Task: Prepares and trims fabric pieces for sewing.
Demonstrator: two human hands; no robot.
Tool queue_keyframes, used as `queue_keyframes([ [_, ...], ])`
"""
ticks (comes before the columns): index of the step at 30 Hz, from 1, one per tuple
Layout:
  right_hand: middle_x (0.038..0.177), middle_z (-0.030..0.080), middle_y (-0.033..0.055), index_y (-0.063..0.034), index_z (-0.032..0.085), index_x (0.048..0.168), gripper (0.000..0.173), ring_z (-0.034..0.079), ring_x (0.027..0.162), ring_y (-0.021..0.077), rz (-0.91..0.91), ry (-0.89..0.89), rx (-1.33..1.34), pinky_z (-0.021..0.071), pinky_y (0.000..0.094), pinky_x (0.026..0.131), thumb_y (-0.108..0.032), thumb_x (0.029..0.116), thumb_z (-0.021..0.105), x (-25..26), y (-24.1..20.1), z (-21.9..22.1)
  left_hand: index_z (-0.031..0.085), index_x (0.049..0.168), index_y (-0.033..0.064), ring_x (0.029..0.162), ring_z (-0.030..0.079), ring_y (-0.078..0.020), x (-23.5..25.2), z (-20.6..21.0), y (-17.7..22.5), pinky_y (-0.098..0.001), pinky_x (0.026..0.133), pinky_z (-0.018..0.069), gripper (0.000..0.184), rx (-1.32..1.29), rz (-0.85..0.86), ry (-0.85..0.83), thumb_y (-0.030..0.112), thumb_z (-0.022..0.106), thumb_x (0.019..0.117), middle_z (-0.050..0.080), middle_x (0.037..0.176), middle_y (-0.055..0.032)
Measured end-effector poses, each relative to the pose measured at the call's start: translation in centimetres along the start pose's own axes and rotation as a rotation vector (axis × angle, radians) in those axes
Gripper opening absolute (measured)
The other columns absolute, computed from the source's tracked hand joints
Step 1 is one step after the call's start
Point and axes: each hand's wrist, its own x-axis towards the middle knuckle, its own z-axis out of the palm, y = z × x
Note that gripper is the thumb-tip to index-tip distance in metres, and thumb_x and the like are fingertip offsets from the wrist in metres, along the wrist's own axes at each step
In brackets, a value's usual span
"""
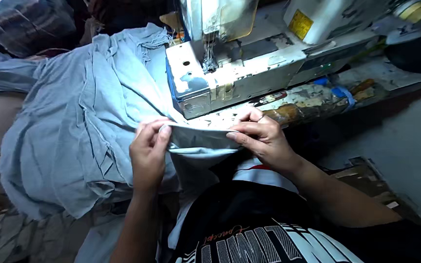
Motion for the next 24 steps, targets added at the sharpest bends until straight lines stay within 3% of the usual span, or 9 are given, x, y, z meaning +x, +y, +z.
queue_keyframes([
  [1, 0.096, 0.063, 0.0010, -0.0047, 0.076, 0.091, 0.018, 0.059, 0.090, 0.0001, 0.020, -0.002, 0.014, 0.0499, 0.0133, 0.079, -0.017, 0.0984, 0.065, 0.6, 0.1, -0.1, 0.068, 0.107, 0.0111, 0.090, 0.065, 0.0033, 1.6, 1.0, 0.2, -0.0171, 0.081, 0.0555, 0.015, -0.112, -0.121, -0.015, 0.014, 0.053, 0.1056, 0.069, 0.100, 0.0093],
  [3, 0.087, 0.064, -0.0031, -0.0060, 0.072, 0.089, 0.019, 0.060, 0.078, -0.0011, 0.136, 0.005, 0.156, 0.0507, 0.0136, 0.069, -0.014, 0.1015, 0.060, 2.2, 0.3, -0.4, 0.066, 0.106, 0.0099, 0.081, 0.065, 0.0031, 5.7, 2.6, 0.7, -0.0167, 0.075, 0.0557, 0.015, -0.100, -0.102, -0.054, 0.013, 0.051, 0.1069, 0.068, 0.090, 0.0085],
  [6, 0.069, 0.061, -0.0028, -0.0106, 0.062, 0.081, 0.028, 0.059, 0.060, 0.0030, 0.426, 0.012, 0.558, 0.0520, 0.0184, 0.056, -0.010, 0.1044, 0.048, 4.2, 1.5, -0.3, 0.074, 0.101, 0.0051, 0.087, 0.061, 0.0010, 12.6, 3.7, -0.4, -0.0166, 0.081, 0.0486, 0.017, 0.334, 0.144, -0.161, 0.018, 0.063, 0.1004, 0.067, 0.094, 0.0007],
  [9, 0.070, 0.069, 0.0005, -0.0070, 0.064, 0.080, 0.035, 0.068, 0.062, 0.0070, 0.598, -0.012, 0.768, 0.0587, 0.0229, 0.060, -0.006, 0.1045, 0.040, 5.2, 3.7, 0.7, 0.075, 0.093, 0.0055, 0.088, 0.063, -0.0156, 17.0, 5.9, -2.9, -0.0377, 0.082, 0.0476, 0.015, 0.598, 0.151, -0.348, 0.019, 0.069, 0.0955, 0.069, 0.092, -0.0091],
  [11, 0.072, 0.072, 0.0025, -0.0044, 0.066, 0.079, 0.036, 0.069, 0.063, 0.0069, 0.581, -0.003, 0.747, 0.0587, 0.0215, 0.060, -0.004, 0.1042, 0.040, 5.8, 4.9, 1.2, 0.074, 0.101, 0.0035, 0.092, 0.067, -0.0165, 19.0, 7.6, -3.6, -0.0395, 0.085, 0.0500, 0.020, 0.638, 0.154, -0.355, 0.022, 0.069, 0.0940, 0.072, 0.096, -0.0108],
  [13, 0.075, 0.074, 0.0024, -0.0035, 0.066, 0.080, 0.034, 0.068, 0.062, 0.0054, 0.522, -0.004, 0.681, 0.0572, 0.0200, 0.059, -0.003, 0.1037, 0.042, 6.3, 5.7, 1.3, 0.069, 0.114, -0.0077, 0.111, 0.066, -0.0278, 20.0, 8.9, -4.7, -0.0429, 0.101, 0.0460, 0.035, 0.623, 0.245, -0.337, 0.020, 0.068, 0.0924, 0.070, 0.112, -0.0242],
  [16, 0.073, 0.074, 0.0013, -0.0034, 0.066, 0.077, 0.034, 0.066, 0.060, 0.0033, 0.471, -0.010, 0.654, 0.0559, 0.0185, 0.057, -0.005, 0.1040, 0.045, 6.7, 6.0, 1.6, 0.066, 0.118, -0.0106, 0.112, 0.061, -0.0151, 20.0, 9.4, -4.5, -0.0261, 0.101, 0.0412, 0.038, 0.644, 0.207, -0.299, 0.018, 0.067, 0.0933, 0.068, 0.115, -0.0229],
  [21, 0.073, 0.073, 0.0006, -0.0046, 0.065, 0.075, 0.036, 0.066, 0.059, 0.0030, 0.495, 0.014, 0.666, 0.0556, 0.0186, 0.057, -0.006, 0.1042, 0.045, 6.5, 5.9, 2.1, 0.064, 0.122, -0.0090, 0.117, 0.059, -0.0174, 19.8, 9.4, -3.0, -0.0312, 0.105, 0.0395, 0.037, 0.667, 0.020, -0.340, 0.015, 0.068, 0.0944, 0.066, 0.122, -0.0229],
  [24, 0.073, 0.073, 0.0004, -0.0036, 0.068, 0.079, 0.035, 0.065, 0.058, 0.0024, 0.513, 0.058, 0.672, 0.0547, 0.0177, 0.055, -0.005, 0.1052, 0.044, 6.6, 5.7, 2.1, 0.065, 0.119, -0.0054, 0.109, 0.059, -0.0067, 20.1, 9.4, -3.7, -0.0230, 0.100, 0.0416, 0.036, 0.584, 0.078, -0.319, 0.015, 0.073, 0.0901, 0.068, 0.114, -0.0145],
])
